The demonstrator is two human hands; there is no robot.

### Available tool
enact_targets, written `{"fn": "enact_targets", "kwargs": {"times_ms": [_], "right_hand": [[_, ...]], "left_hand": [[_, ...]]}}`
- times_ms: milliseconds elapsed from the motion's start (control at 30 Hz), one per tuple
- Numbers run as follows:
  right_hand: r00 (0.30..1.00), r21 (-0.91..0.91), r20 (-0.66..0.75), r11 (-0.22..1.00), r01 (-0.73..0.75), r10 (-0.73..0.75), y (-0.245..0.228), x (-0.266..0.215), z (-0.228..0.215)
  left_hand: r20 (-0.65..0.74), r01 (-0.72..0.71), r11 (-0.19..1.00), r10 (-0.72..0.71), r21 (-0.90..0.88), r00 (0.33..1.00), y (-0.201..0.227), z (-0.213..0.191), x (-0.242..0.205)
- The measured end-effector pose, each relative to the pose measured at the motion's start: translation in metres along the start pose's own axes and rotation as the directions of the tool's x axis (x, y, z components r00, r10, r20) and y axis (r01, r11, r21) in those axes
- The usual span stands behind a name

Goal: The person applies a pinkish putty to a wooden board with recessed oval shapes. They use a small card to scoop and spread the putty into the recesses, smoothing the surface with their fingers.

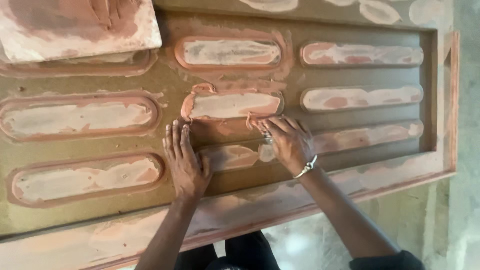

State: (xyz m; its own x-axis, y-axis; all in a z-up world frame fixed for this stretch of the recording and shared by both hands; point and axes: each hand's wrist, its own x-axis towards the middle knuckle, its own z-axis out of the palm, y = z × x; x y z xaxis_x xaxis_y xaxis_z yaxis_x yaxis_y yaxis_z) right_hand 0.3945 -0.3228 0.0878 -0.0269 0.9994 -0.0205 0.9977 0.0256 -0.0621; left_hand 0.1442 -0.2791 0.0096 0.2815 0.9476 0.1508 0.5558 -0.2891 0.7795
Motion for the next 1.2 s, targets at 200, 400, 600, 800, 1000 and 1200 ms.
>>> {"fn": "enact_targets", "kwargs": {"times_ms": [200, 400, 600, 800, 1000, 1200], "right_hand": [[0.997, 0.026, -0.049, 0.998, 0.054, -0.053, -0.002, -0.006, -0.001], [0.997, 0.001, -0.068, 0.999, 0.034, -0.034, 0.043, -0.010, -0.005], [0.998, 0.053, 0.054, 0.998, 0.017, -0.020, 0.064, -0.020, -0.015], [0.785, 0.142, 0.325, 0.793, -0.592, 0.528, 0.103, 0.007, -0.006], [0.921, 0.048, -0.014, 0.920, -0.388, 0.389, 0.079, 0.035, 0.052], [0.849, 0.090, 0.165, 0.850, -0.519, 0.501, 0.093, 0.036, 0.025]], "left_hand": [[0.003, 0.000, 0.999, 0.000, 0.042, 1.000, -0.003, 0.007, -0.002], [-0.025, 0.002, 0.999, -0.001, 0.038, 1.000, 0.000, 0.011, 0.001], [-0.038, -0.003, 0.998, 0.006, 0.067, 0.999, 0.001, 0.010, 0.004], [-0.012, 0.025, 0.996, -0.024, 0.083, 1.000, 0.002, 0.008, 0.000], [-0.019, 0.008, 0.996, -0.006, 0.094, 1.000, -0.002, 0.009, 0.001], [-0.016, 0.017, 0.999, -0.016, 0.048, 1.000, 0.001, 0.009, 0.004]]}}
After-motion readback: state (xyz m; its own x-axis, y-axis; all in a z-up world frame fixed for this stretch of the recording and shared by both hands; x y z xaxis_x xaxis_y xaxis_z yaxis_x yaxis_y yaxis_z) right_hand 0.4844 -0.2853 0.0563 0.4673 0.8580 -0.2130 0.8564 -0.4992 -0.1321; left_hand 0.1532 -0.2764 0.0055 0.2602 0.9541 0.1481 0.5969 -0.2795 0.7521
